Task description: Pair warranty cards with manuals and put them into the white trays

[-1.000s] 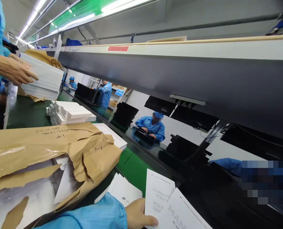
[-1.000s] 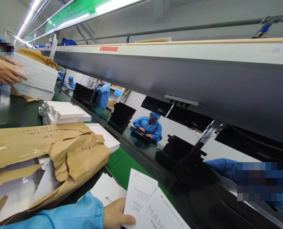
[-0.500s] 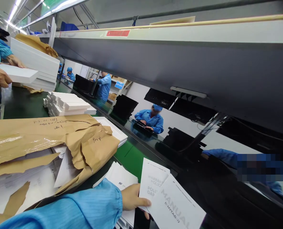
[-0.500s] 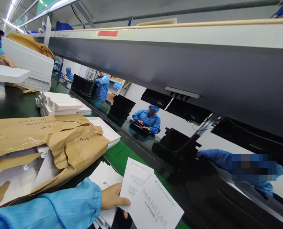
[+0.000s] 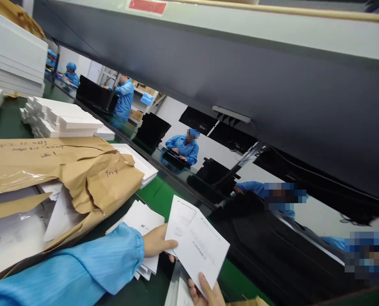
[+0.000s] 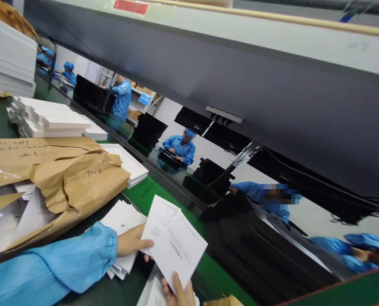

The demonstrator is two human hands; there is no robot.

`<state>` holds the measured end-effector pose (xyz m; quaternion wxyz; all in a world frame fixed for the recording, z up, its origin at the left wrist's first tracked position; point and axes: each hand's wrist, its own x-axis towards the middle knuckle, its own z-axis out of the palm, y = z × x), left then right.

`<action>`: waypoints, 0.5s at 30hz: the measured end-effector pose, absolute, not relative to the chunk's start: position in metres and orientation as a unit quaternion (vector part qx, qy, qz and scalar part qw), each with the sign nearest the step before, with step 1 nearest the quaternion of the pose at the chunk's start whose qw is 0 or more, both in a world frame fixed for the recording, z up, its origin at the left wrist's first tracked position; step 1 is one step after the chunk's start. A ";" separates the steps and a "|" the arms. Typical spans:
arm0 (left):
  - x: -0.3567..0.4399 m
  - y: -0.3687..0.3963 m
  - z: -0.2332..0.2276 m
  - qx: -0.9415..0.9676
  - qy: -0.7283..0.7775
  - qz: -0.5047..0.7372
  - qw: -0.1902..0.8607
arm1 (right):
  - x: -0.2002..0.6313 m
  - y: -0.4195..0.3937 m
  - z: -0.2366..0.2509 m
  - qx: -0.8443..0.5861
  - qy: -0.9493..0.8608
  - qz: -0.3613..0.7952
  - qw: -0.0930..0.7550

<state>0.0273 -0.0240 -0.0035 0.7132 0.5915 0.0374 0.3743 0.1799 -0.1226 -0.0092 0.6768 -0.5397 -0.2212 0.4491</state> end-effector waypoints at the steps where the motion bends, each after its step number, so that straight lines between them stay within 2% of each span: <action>1: 0.027 -0.024 -0.005 0.596 0.047 0.376 0.708 | 0.177 -0.124 -0.007 -0.529 -0.226 0.452 0.682; 15: 0.022 -0.032 -0.004 0.657 0.158 0.372 0.637 | 0.157 -0.135 -0.003 -0.489 -0.294 0.426 0.702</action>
